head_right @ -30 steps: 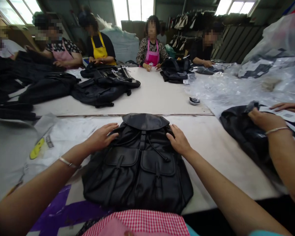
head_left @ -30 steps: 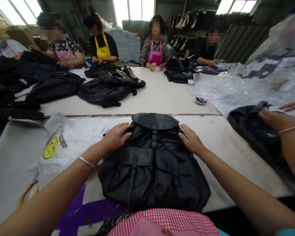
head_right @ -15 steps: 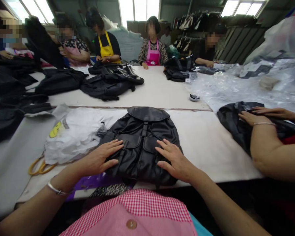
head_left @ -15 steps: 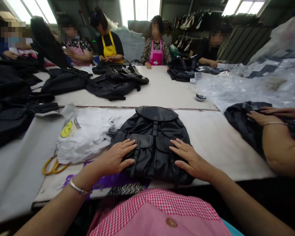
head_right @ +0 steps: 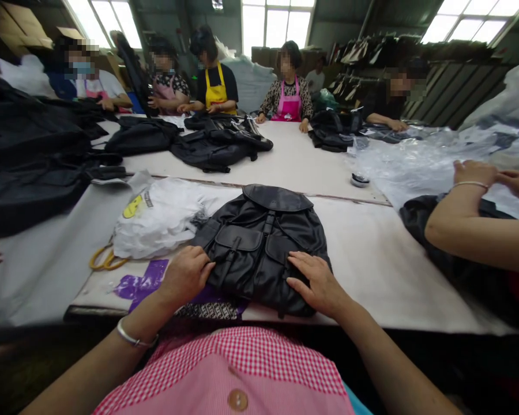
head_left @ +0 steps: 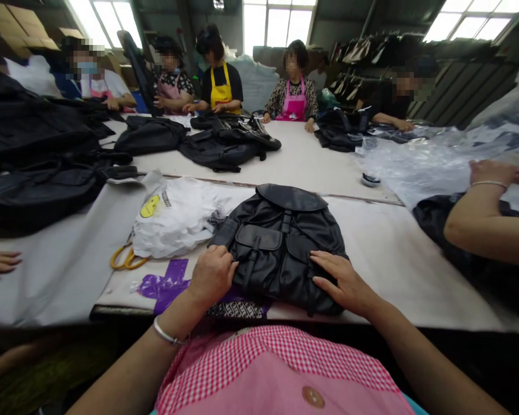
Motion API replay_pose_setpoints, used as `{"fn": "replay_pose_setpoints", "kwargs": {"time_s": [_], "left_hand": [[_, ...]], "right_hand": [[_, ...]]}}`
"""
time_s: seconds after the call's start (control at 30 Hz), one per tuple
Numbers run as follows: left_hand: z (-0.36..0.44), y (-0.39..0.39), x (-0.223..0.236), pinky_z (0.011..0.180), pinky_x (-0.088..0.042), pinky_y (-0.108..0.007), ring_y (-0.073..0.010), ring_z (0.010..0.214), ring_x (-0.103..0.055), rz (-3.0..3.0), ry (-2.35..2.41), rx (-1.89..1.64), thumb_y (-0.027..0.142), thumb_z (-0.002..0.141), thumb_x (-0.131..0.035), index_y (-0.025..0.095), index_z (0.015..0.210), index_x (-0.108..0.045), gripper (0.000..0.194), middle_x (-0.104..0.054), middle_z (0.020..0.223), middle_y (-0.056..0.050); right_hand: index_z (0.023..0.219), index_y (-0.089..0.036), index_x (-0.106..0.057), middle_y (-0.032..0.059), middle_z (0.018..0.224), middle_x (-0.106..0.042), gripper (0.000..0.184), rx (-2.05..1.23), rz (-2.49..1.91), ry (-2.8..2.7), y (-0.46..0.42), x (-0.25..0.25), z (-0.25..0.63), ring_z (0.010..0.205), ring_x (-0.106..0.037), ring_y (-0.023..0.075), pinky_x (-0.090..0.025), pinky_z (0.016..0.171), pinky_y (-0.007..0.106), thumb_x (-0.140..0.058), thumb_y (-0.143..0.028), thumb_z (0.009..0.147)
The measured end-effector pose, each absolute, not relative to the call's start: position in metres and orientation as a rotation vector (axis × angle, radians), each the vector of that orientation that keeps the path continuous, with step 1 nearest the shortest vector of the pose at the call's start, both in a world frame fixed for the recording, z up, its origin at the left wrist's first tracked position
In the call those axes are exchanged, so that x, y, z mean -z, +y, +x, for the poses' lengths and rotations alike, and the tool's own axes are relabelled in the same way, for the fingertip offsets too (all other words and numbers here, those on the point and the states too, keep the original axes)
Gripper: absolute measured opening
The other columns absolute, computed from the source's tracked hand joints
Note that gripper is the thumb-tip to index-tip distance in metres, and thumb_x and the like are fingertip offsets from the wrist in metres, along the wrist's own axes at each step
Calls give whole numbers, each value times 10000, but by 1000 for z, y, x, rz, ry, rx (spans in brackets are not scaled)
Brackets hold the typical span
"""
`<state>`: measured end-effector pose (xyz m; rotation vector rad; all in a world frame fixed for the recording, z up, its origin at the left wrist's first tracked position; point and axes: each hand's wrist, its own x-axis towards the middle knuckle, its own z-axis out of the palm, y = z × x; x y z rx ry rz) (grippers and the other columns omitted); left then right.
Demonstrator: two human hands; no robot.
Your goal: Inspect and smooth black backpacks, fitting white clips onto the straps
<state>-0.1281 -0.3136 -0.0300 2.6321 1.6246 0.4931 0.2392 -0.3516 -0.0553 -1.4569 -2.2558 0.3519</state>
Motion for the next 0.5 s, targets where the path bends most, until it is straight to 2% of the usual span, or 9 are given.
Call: {"fn": "replay_pose_setpoints", "kwargs": {"time_s": [0.07,0.13,0.2,0.27,0.4,0.5], "left_hand": [[-129,-307,29,778,-463,-387,-233,821,-556,2544,1581,-578,272,933,-501,205,691,-555,256,-589,801,-82],[-132,-301,29,745,-457,-352,-205,778,-551,2404,1538,-711,278,946,-471,209,680,-522,280,-574,770,-60],[-135,-299,29,720,-449,-328,-186,748,-544,2285,1515,-830,296,952,-454,210,690,-513,282,-564,755,-42],[-136,-301,30,712,-445,-318,-179,738,-541,2222,1509,-901,313,953,-450,210,712,-526,273,-561,751,-32],[-137,-306,32,732,-451,-321,-188,772,-555,2241,1502,-917,322,954,-449,215,714,-527,274,-566,758,-34],[-139,-303,30,745,-451,-327,-196,789,-564,2338,1483,-867,332,951,-464,214,710,-524,275,-582,774,-43]], "right_hand": [[1254,-238,-655,97,1286,-657,398,-313,-1432,-2222,-344,40,232,1201,-601,289,-468,1042,497,-539,-445,935],[1168,-250,-703,83,1205,-697,342,-293,-1383,-2213,-334,22,218,1139,-633,267,-489,1018,465,-510,-434,954],[1146,-261,-716,72,1253,-673,338,-300,-1298,-2291,-325,6,198,1178,-609,255,-458,1052,449,-478,-428,973],[1180,-261,-707,76,1393,-582,369,-316,-1264,-2433,-317,-4,173,1296,-519,284,-389,1105,480,-458,-447,979],[1302,-206,-630,132,1602,-283,522,-394,-1500,-2618,-303,2,130,1452,-268,405,-302,1108,596,-448,-553,956],[1251,-183,-650,116,1649,-101,523,-323,-1638,-2592,-290,12,115,1485,-162,406,-263,1115,611,-433,-557,957]]}}
